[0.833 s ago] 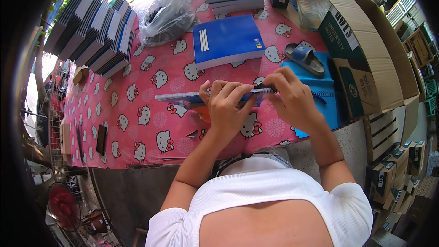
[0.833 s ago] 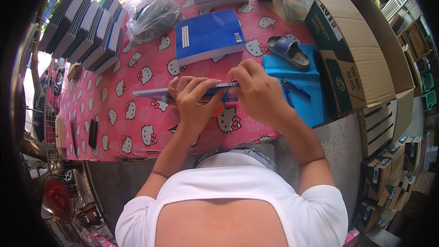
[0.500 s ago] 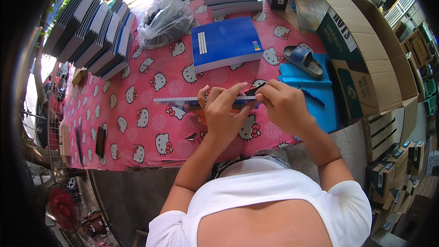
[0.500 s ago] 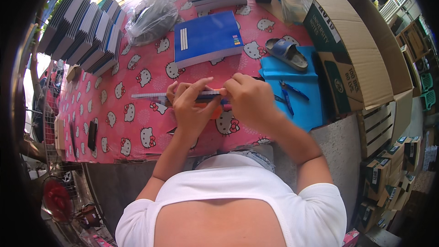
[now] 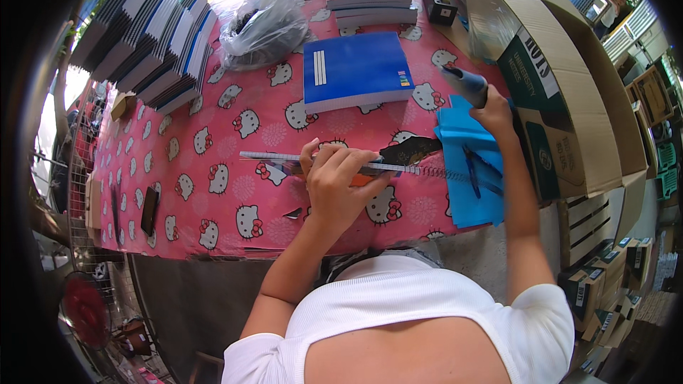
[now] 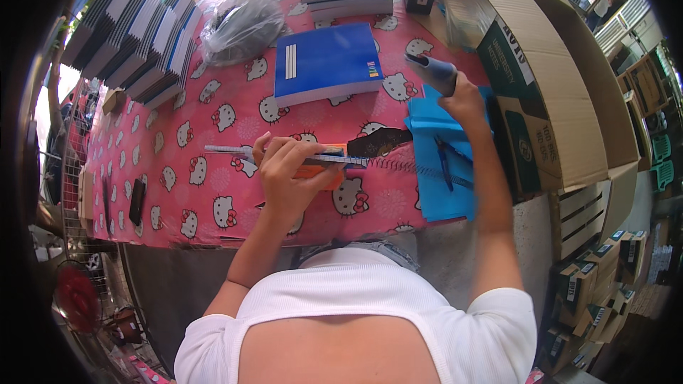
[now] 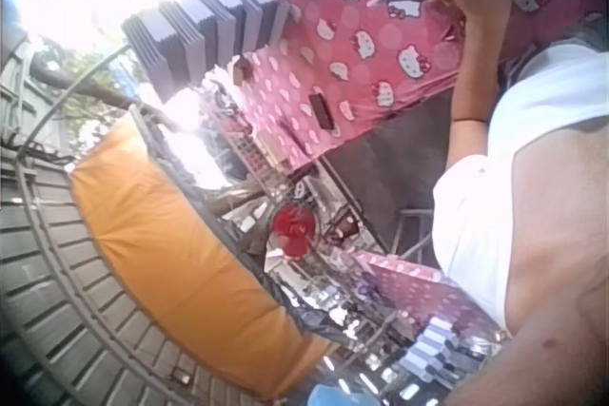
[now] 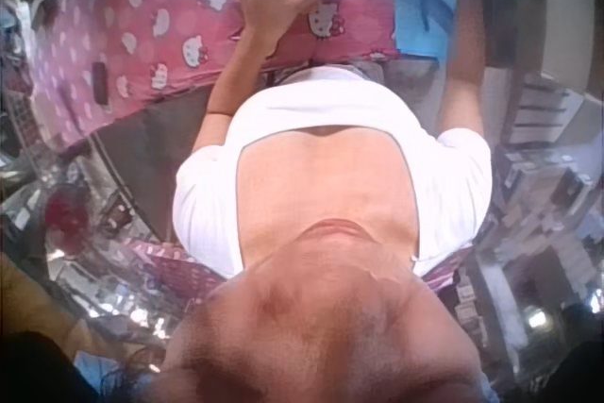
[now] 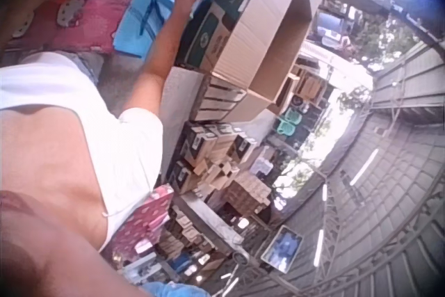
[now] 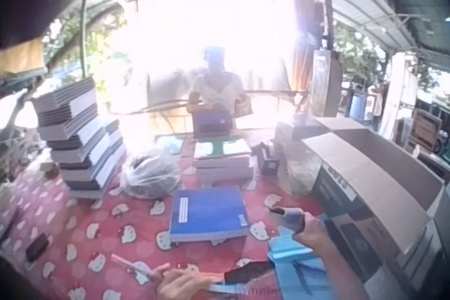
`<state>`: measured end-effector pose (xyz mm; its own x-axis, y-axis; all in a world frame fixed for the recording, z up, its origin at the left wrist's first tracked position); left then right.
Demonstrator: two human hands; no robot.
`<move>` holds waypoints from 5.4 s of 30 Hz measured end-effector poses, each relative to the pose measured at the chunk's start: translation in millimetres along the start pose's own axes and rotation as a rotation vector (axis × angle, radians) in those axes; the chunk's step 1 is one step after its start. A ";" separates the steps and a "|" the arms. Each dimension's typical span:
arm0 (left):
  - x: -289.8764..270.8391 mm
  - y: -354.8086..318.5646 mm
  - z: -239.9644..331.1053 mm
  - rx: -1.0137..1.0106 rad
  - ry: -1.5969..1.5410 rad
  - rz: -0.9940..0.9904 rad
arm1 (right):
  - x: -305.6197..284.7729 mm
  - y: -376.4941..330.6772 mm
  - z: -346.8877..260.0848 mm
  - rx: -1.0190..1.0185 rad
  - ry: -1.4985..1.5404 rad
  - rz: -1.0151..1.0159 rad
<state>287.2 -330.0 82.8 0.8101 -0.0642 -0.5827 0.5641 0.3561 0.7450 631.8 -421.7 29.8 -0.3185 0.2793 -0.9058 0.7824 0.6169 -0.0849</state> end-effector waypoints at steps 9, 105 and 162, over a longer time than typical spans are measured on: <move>6.5 7.1 -1.9 0.005 -0.040 0.026 | -1.7 -38.0 -56.9 -0.938 0.412 -0.424; -32.5 -53.0 10.4 -0.234 -0.398 0.102 | 34.8 -178.3 -9.8 -0.273 0.450 -0.092; 8.9 -27.6 -115.0 -0.896 -0.672 0.156 | 96.4 88.8 -122.2 0.149 0.021 0.220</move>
<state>260.5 -233.1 19.7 0.9359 -0.3522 -0.0096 0.3502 0.9268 0.1355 605.2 -250.1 -14.3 -0.1420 0.4104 -0.9008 0.9038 0.4250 0.0512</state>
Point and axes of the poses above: each hand's wrist, its own y-axis towards the middle knuckle, its own x-axis out of the palm, z = x × y, the point moved 1 cm from there along y, towards the middle knuckle, and after that the axes turned 9 degrees about x, right-handed, at the moved point
